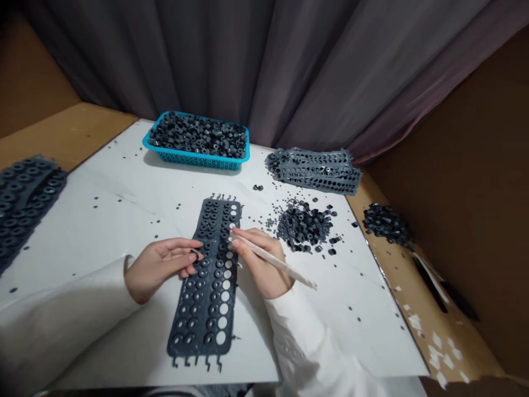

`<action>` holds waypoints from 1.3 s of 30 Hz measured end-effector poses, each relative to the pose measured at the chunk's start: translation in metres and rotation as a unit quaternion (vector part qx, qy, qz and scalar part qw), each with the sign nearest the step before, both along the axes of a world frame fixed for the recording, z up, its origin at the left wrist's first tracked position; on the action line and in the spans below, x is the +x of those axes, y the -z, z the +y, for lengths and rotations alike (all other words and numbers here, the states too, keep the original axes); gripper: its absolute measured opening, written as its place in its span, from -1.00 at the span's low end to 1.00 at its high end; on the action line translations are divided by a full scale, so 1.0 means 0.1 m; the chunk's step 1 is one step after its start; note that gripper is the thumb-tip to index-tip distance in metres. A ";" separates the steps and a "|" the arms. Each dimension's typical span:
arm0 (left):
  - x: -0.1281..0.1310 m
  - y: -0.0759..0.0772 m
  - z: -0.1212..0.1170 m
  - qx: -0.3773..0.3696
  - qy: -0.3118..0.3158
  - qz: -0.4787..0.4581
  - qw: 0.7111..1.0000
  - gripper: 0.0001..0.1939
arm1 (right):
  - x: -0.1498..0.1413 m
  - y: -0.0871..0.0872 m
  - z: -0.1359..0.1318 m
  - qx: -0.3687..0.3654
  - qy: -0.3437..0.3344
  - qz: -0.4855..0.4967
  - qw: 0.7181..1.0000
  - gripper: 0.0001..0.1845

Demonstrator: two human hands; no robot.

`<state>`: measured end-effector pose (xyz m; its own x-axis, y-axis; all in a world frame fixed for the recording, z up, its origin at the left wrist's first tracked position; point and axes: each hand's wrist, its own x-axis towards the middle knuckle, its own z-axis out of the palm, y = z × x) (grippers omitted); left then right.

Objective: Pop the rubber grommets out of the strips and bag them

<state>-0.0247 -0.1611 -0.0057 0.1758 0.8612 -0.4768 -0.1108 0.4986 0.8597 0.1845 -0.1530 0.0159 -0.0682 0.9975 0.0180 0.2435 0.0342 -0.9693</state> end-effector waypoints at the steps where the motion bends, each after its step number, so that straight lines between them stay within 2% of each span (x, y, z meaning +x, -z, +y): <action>1: 0.01 -0.01 -0.01 0.005 -0.003 0.001 1.000 -0.57 | -0.04 0.02 -0.01 -0.015 -0.007 0.031 0.999 -0.75; 5: 0.04 -0.06 -0.05 0.036 0.001 0.016 0.999 -0.59 | -0.19 0.10 -0.07 -0.049 -0.009 0.133 0.990 -0.83; 9: 0.06 -0.07 -0.08 0.065 0.000 0.036 0.997 -0.64 | -0.28 0.06 -0.17 -0.031 -0.025 0.131 0.991 -0.90; 13: 0.06 -0.06 -0.10 0.078 -0.005 0.047 0.996 -0.65 | -0.33 -0.01 -0.28 -0.063 -0.076 0.163 0.982 -0.90; 23: 0.05 -0.07 -0.13 0.089 0.007 0.059 0.994 -0.69 | -0.32 0.02 -0.33 -0.063 -0.110 0.115 0.985 -0.91; 34: 0.06 -0.07 -0.12 0.088 0.012 0.065 0.994 -0.69 | -0.31 0.04 -0.37 -0.026 -0.107 0.057 0.992 -0.92; 39: 0.05 -0.07 -0.13 0.112 0.016 0.075 0.991 -0.71 | -0.31 0.05 -0.38 -0.028 -0.093 0.045 0.994 -0.92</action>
<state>-0.0195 -0.1737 0.0009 0.1469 0.9434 -0.2975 0.0385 0.2951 0.9547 0.1532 -0.1906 0.0107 -0.2516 0.9675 -0.0234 0.1511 0.0154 -0.9884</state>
